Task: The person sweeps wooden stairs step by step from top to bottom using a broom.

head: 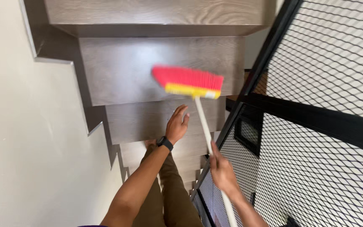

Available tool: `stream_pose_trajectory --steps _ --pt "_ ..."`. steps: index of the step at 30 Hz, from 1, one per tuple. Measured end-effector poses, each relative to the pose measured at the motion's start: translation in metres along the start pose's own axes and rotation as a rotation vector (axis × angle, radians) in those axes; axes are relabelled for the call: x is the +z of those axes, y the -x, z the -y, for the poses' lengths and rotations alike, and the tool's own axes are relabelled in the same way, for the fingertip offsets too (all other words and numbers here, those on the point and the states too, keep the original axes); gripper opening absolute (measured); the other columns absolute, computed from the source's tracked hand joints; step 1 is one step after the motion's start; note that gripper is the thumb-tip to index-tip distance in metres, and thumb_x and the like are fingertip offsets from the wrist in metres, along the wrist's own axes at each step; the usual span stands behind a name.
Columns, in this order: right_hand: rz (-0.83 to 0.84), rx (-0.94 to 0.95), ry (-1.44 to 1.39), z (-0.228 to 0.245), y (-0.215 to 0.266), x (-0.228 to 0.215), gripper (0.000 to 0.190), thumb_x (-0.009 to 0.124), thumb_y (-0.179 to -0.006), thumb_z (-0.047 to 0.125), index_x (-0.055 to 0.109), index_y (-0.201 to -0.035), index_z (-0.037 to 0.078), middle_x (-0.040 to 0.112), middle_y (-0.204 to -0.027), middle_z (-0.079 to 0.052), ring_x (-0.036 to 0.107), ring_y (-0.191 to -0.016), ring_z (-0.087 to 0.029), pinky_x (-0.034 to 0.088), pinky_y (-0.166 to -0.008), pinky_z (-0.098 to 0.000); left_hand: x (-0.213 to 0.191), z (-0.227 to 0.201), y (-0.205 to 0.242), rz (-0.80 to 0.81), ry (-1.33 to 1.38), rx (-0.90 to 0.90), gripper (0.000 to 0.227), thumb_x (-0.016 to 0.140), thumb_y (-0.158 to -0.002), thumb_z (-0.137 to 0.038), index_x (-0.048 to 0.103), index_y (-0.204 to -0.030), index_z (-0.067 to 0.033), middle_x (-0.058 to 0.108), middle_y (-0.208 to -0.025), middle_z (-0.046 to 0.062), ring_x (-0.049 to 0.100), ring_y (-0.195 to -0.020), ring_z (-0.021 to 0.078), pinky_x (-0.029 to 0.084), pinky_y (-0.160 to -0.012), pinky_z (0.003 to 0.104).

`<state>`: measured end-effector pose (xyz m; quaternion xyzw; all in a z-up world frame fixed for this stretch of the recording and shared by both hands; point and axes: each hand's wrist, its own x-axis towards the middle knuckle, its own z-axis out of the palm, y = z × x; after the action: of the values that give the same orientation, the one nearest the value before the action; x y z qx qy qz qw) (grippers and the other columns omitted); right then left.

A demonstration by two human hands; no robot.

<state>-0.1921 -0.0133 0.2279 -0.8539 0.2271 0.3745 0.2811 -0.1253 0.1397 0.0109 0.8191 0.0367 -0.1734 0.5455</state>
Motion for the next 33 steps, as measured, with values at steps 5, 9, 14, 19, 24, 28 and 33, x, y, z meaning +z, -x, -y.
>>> stream_pose_trajectory --steps 5,9,14,19,24,28,33 --pt "-0.177 -0.454 0.055 0.074 -0.141 0.037 0.052 0.047 -0.101 0.015 0.044 -0.152 0.002 0.067 -0.072 -0.029 0.069 -0.065 -0.046 0.054 -0.061 -0.0538 -0.027 0.014 -0.031 -0.183 0.162 -0.124 0.044 0.054 -0.106 -0.026 0.054 -0.144 -0.0044 0.055 -0.149 0.019 0.051 -0.138 0.0375 0.041 -0.115 0.042" --pt "-0.037 -0.34 0.086 0.061 -0.103 0.106 0.055 0.045 -0.099 0.013 0.04 -0.152 0.002 0.066 -0.072 -0.032 0.068 -0.067 -0.048 0.053 -0.064 -0.0571 -0.056 0.048 -0.028 -0.299 0.057 -0.07 0.051 0.059 -0.1 -0.026 0.051 -0.144 -0.0015 0.053 -0.148 0.022 0.05 -0.137 0.0395 0.04 -0.114 0.044" --pt "0.175 -0.356 0.11 0.054 0.004 0.102 0.055 0.048 -0.098 0.014 0.042 -0.153 0.01 0.067 -0.07 -0.03 0.073 -0.063 -0.04 0.059 -0.069 -0.0502 -0.11 0.053 0.0 -0.259 0.025 -0.105 0.039 0.063 -0.096 -0.024 0.064 -0.128 -0.0034 0.058 -0.144 0.02 0.054 -0.135 0.0366 0.043 -0.114 0.043" --pt "-0.004 -0.513 0.041 0.142 -0.076 0.121 0.056 0.048 -0.098 0.011 0.041 -0.154 0.008 0.068 -0.073 -0.031 0.071 -0.071 -0.048 0.054 -0.063 -0.058 -0.156 0.046 0.022 -0.368 0.053 -0.061 0.037 0.063 -0.097 -0.02 0.064 -0.13 -0.0039 0.057 -0.145 0.019 0.052 -0.137 0.0377 0.042 -0.113 0.043" --pt "0.058 -0.484 0.234 0.142 -0.095 0.189 0.063 0.045 -0.097 0.007 0.031 -0.158 0.006 0.067 -0.077 -0.031 0.069 -0.07 -0.051 0.054 -0.065 -0.0587 -0.172 0.077 0.037 -0.506 -0.005 -0.037 0.032 0.064 -0.098 -0.018 0.065 -0.127 -0.0033 0.059 -0.143 0.02 0.052 -0.138 0.0381 0.042 -0.114 0.043" --pt "0.19 -0.364 0.355 0.08 -0.004 0.173 0.066 0.046 -0.097 0.009 0.028 -0.16 0.015 0.068 -0.073 -0.03 0.068 -0.068 -0.049 0.052 -0.066 -0.0581 -0.177 0.095 0.071 -0.534 0.031 -0.071 0.027 0.063 -0.099 -0.015 0.067 -0.123 -0.0038 0.063 -0.138 0.018 0.057 -0.132 0.0364 0.045 -0.112 0.042" --pt "0.019 -0.433 0.107 0.038 0.037 0.103 0.058 0.047 -0.098 0.009 0.039 -0.155 0.012 0.073 -0.071 -0.015 0.074 -0.055 -0.022 0.062 -0.053 -0.0375 -0.151 0.078 0.104 -0.503 0.138 -0.077 0.021 0.06 -0.103 -0.013 0.066 -0.121 -0.0037 0.066 -0.133 0.016 0.062 -0.129 0.034 0.048 -0.11 0.04"
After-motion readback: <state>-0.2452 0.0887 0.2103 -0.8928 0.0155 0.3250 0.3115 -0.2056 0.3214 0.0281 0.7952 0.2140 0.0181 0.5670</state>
